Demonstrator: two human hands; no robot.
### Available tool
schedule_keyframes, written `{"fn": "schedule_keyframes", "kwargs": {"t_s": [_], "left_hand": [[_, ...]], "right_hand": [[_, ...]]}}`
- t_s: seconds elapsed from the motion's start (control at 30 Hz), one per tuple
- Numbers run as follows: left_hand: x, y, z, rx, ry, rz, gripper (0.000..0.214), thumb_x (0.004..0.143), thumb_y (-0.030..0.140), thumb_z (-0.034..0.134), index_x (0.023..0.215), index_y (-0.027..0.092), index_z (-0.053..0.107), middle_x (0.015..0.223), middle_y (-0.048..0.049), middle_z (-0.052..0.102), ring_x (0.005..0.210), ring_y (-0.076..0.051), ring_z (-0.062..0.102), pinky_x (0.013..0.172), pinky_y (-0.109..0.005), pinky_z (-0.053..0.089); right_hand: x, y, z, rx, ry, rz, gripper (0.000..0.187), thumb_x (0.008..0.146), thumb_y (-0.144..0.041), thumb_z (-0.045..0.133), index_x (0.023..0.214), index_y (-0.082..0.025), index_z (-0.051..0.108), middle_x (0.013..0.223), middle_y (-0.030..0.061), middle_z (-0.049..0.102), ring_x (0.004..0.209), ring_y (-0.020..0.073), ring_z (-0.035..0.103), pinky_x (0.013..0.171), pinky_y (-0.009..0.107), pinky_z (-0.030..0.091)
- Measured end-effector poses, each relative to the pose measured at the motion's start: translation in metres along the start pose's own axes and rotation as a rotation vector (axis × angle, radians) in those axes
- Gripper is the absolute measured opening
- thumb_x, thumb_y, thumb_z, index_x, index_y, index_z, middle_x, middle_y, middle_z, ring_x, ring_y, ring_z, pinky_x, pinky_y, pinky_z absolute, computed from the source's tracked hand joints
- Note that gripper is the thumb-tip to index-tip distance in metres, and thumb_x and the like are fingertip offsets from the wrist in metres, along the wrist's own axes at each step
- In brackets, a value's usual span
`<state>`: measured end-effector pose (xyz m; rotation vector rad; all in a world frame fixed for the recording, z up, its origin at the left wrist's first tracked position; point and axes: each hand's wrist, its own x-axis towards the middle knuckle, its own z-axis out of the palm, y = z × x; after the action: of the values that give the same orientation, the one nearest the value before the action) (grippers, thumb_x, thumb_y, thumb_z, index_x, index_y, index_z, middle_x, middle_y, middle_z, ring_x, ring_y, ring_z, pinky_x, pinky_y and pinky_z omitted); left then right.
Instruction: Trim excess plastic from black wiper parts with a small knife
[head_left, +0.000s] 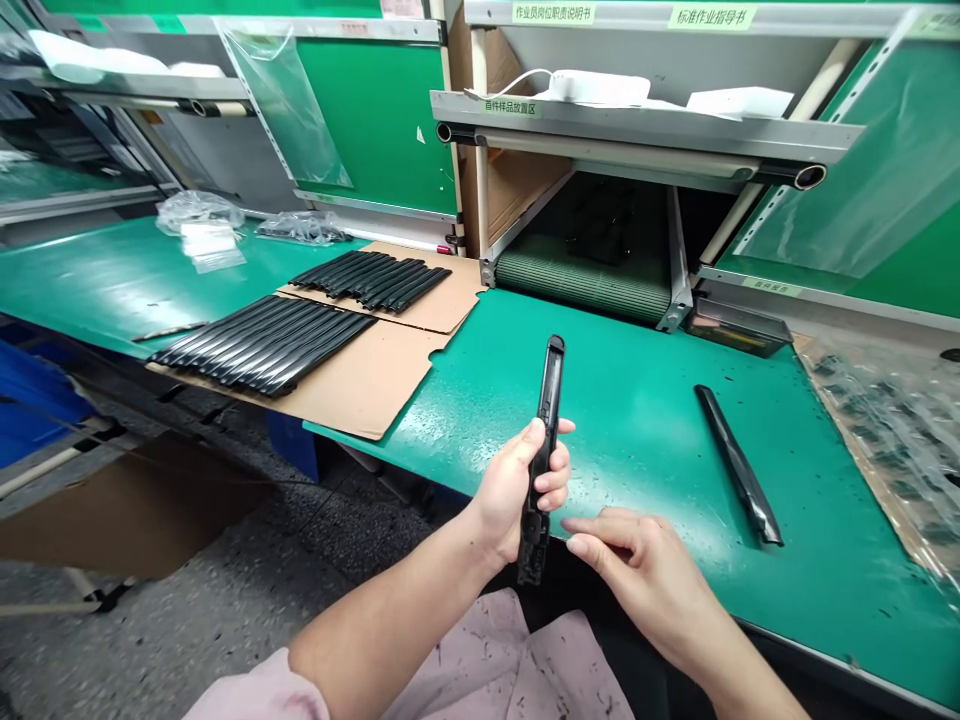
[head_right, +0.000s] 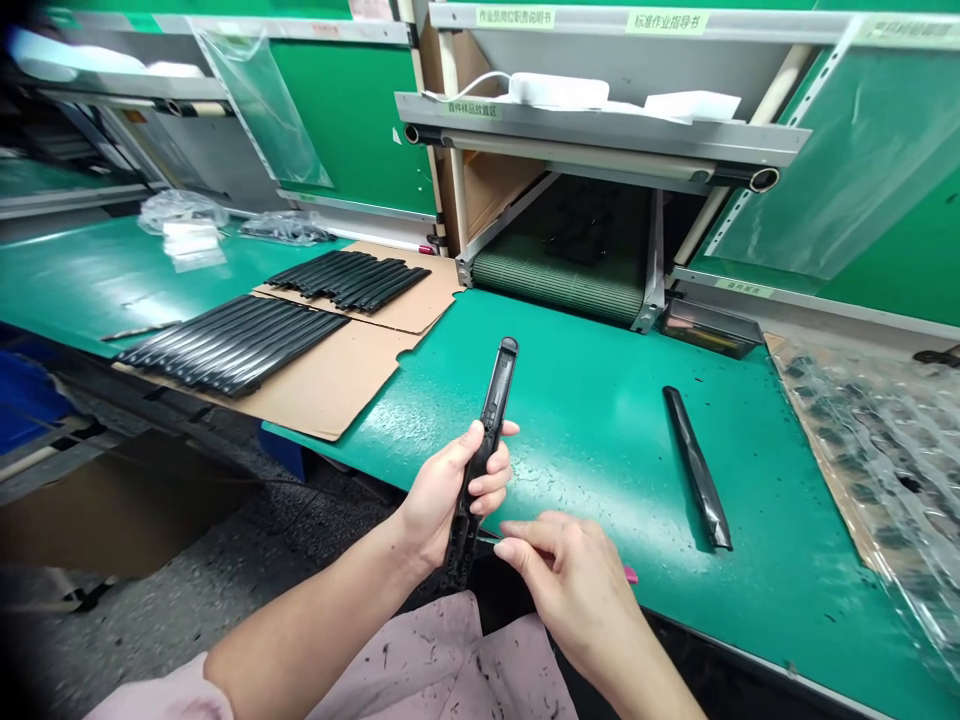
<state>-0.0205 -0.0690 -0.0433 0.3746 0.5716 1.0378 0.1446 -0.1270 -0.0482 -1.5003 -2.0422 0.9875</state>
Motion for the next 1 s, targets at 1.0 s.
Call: {"fn": "schedule_keyframes", "kwargs": {"t_s": [1.0], "left_hand": [[-0.018,-0.004,0.016,0.175,0.128,0.739,0.029,0.094,0.042,0.058,0.115,0.022,0.058,0.077,0.0,0.046,0.057,-0.009,0.039,0.053,-0.022,0.039]], "right_hand": [[-0.009,-0.019,0.05,-0.501,0.781,-0.206,0.026,0.095,-0.026,0.061,0.118,-0.015,0.064,0.083,0.0062,0.064,0.073,0.0179,0.054,0.069,0.033,0.036]]}}
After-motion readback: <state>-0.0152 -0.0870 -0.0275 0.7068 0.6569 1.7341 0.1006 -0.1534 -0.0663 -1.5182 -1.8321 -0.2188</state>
